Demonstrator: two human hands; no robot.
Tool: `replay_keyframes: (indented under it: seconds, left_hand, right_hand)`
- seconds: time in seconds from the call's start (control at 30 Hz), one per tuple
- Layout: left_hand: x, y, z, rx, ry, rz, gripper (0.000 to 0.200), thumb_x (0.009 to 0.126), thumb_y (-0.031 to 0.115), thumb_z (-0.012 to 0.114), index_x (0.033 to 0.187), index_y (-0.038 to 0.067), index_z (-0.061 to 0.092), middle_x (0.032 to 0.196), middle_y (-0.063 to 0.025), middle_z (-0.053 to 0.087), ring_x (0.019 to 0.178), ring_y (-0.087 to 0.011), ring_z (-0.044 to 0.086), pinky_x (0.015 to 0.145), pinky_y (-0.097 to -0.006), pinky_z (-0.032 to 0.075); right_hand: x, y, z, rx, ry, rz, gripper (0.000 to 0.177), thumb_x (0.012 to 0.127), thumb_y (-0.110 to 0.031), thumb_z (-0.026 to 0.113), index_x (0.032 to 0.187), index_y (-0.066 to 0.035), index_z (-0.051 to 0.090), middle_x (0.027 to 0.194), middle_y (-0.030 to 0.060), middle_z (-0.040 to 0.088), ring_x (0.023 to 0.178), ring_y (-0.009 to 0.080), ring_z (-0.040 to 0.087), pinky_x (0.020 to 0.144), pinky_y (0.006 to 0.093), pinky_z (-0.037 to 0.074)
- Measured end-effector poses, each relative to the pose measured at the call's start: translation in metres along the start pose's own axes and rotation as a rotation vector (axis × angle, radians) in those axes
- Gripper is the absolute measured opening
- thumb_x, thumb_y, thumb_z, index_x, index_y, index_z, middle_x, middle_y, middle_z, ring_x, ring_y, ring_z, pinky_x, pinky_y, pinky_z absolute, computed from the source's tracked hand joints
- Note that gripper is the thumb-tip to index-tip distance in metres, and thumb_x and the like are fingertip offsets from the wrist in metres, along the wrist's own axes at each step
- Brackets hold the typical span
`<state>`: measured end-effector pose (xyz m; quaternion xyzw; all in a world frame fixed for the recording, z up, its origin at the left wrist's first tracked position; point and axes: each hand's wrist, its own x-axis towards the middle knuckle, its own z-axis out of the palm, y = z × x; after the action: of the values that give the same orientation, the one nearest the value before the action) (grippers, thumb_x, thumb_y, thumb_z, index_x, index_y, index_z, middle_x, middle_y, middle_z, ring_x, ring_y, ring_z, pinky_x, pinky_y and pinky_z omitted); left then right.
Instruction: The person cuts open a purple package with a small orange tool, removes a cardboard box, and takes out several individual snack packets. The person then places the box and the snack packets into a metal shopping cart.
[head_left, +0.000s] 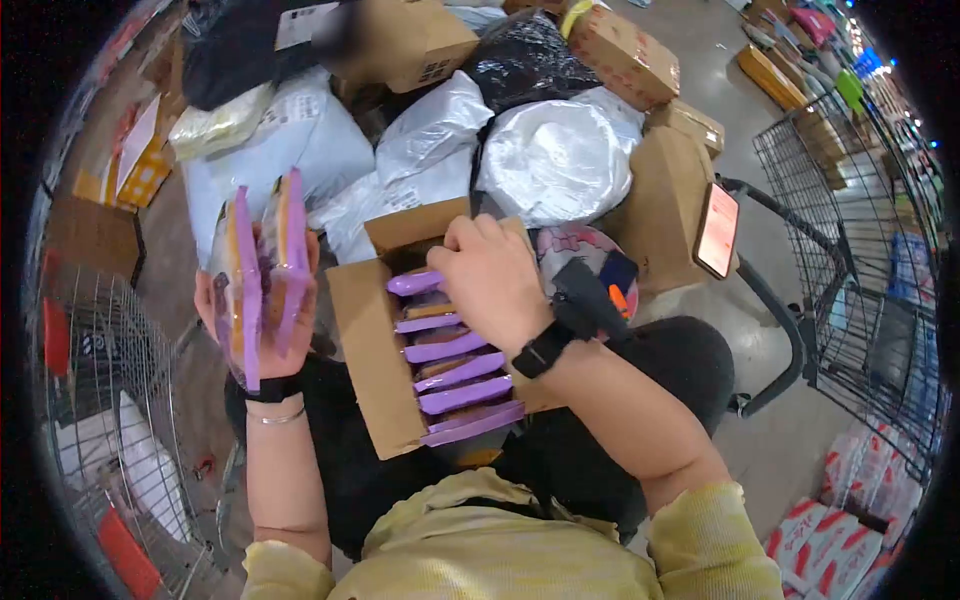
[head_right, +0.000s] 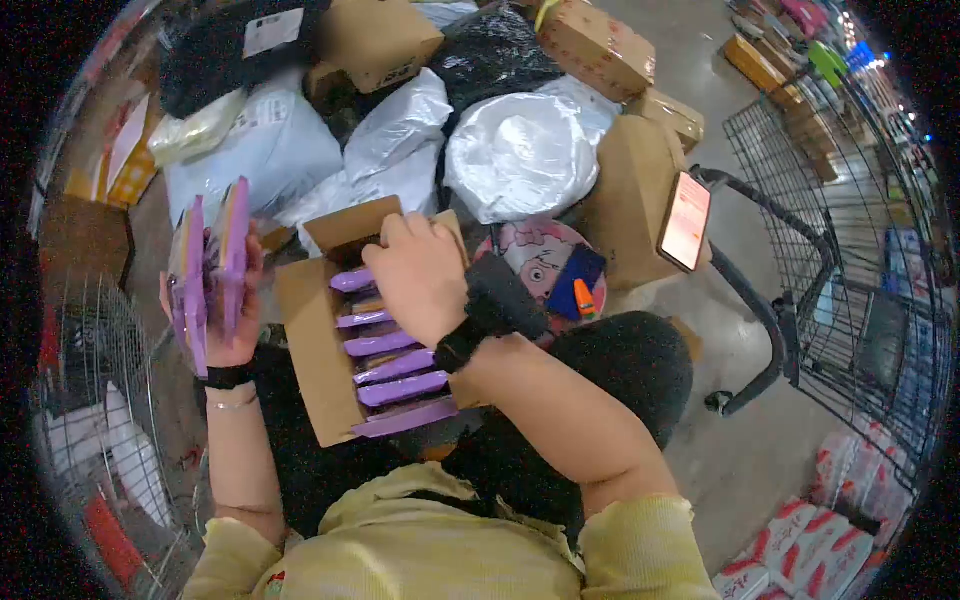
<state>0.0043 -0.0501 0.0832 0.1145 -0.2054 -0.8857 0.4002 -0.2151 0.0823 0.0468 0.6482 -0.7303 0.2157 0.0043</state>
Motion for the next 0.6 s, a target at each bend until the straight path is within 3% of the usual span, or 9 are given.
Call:
replay_keyframes:
  seconds: [0.13, 0.2, 0.27, 0.3, 0.33, 0.43, 0.5, 0.53, 0.6]
  left_hand:
    - [-0.002, 0.008, -0.010, -0.070, -0.068, -0.017, 0.072, 0.088, 0.057, 0.049, 0.140, 0.008, 0.047, 0.143, -0.0224, 0.041, 0.133, -0.0444, 0.034, 0.093, -0.0491, 0.049]
    - [-0.003, 0.011, -0.009, -0.103, -0.144, -0.041, 0.072, 0.088, 0.058, 0.048, 0.140, 0.008, 0.047, 0.145, -0.0226, 0.039, 0.134, -0.0441, 0.033, 0.096, -0.0498, 0.046]
    - [-0.005, 0.011, -0.009, -0.111, -0.116, -0.032, 0.072, 0.089, 0.058, 0.047, 0.140, 0.008, 0.047, 0.146, -0.0211, 0.038, 0.135, -0.0441, 0.032, 0.099, -0.0505, 0.044]
    - [-0.005, 0.009, -0.004, -0.018, -0.032, 0.020, 0.071, 0.087, 0.054, 0.056, 0.140, 0.009, 0.044, 0.147, -0.0300, 0.030, 0.131, -0.0430, 0.038, 0.092, -0.0462, 0.053]
    - [-0.005, 0.009, -0.001, -0.022, -0.025, 0.028, 0.071, 0.087, 0.054, 0.056, 0.140, 0.009, 0.044, 0.147, -0.0300, 0.030, 0.131, -0.0430, 0.038, 0.092, -0.0462, 0.053]
    - [-0.005, 0.008, 0.002, -0.036, 0.047, 0.059, 0.072, 0.087, 0.057, 0.054, 0.140, 0.010, 0.044, 0.146, -0.0282, 0.033, 0.130, -0.0426, 0.040, 0.094, -0.0483, 0.051]
    - [-0.007, 0.009, 0.002, -0.105, 0.104, 0.083, 0.075, 0.090, 0.058, 0.043, 0.143, 0.006, 0.041, 0.144, -0.0226, 0.041, 0.130, -0.0478, 0.038, 0.109, -0.0565, 0.031]
    - [-0.007, 0.007, 0.002, -0.107, 0.109, 0.086, 0.075, 0.090, 0.058, 0.043, 0.143, 0.006, 0.041, 0.144, -0.0226, 0.041, 0.130, -0.0478, 0.038, 0.109, -0.0565, 0.031]
    - [-0.007, -0.002, 0.008, 0.014, -0.213, -0.024, 0.072, 0.091, 0.058, 0.042, 0.142, 0.006, 0.041, 0.142, -0.0224, 0.043, 0.131, -0.0459, 0.039, 0.108, -0.0586, 0.031]
  right_hand:
    - [0.010, 0.009, -0.013, 0.164, 0.067, -0.114, 0.010, 0.082, -0.017, 0.062, 0.090, -0.011, 0.064, 0.093, 0.0061, 0.062, 0.097, 0.0251, 0.058, 0.080, 0.0415, 0.045]
    - [0.016, 0.012, -0.029, 0.613, 0.024, 0.083, 0.011, 0.086, -0.013, 0.062, 0.096, -0.008, 0.061, 0.092, 0.0086, 0.065, 0.091, 0.0262, 0.062, 0.077, 0.0399, 0.048]
    - [0.019, 0.014, -0.048, 0.816, 0.031, 0.154, 0.012, 0.089, -0.008, 0.059, 0.101, -0.006, 0.059, 0.090, 0.0104, 0.066, 0.086, 0.0249, 0.064, 0.072, 0.0354, 0.050]
    - [0.021, 0.015, -0.054, 0.847, 0.105, 0.183, 0.015, 0.088, -0.003, 0.060, 0.103, -0.006, 0.059, 0.092, 0.0089, 0.065, 0.083, 0.0204, 0.064, 0.071, 0.0303, 0.050]
    - [0.026, 0.023, -0.053, 0.851, 0.263, 0.029, 0.013, 0.091, -0.005, 0.059, 0.103, -0.004, 0.057, 0.093, 0.0055, 0.065, 0.080, 0.0168, 0.064, 0.068, 0.0277, 0.051]
    - [0.028, 0.019, -0.077, 1.049, 0.270, 0.268, 0.010, 0.094, -0.006, 0.058, 0.103, -0.004, 0.056, 0.097, 0.0036, 0.065, 0.078, 0.0115, 0.063, 0.067, 0.0227, 0.049]
    - [0.031, 0.015, -0.087, 1.382, 0.282, 0.442, 0.009, 0.096, -0.008, 0.058, 0.104, -0.004, 0.055, 0.093, 0.0027, 0.064, 0.078, 0.0073, 0.061, 0.065, 0.0196, 0.048]
    - [0.030, 0.014, -0.085, 1.383, 0.276, 0.444, 0.009, 0.096, -0.008, 0.058, 0.104, -0.004, 0.055, 0.093, 0.0027, 0.064, 0.078, 0.0073, 0.061, 0.065, 0.0196, 0.048]
    - [0.028, 0.012, -0.083, 1.370, 0.072, 0.460, 0.010, 0.095, -0.008, 0.060, 0.103, -0.004, 0.056, 0.086, 0.0019, 0.063, 0.074, 0.0059, 0.059, 0.062, 0.0204, 0.048]
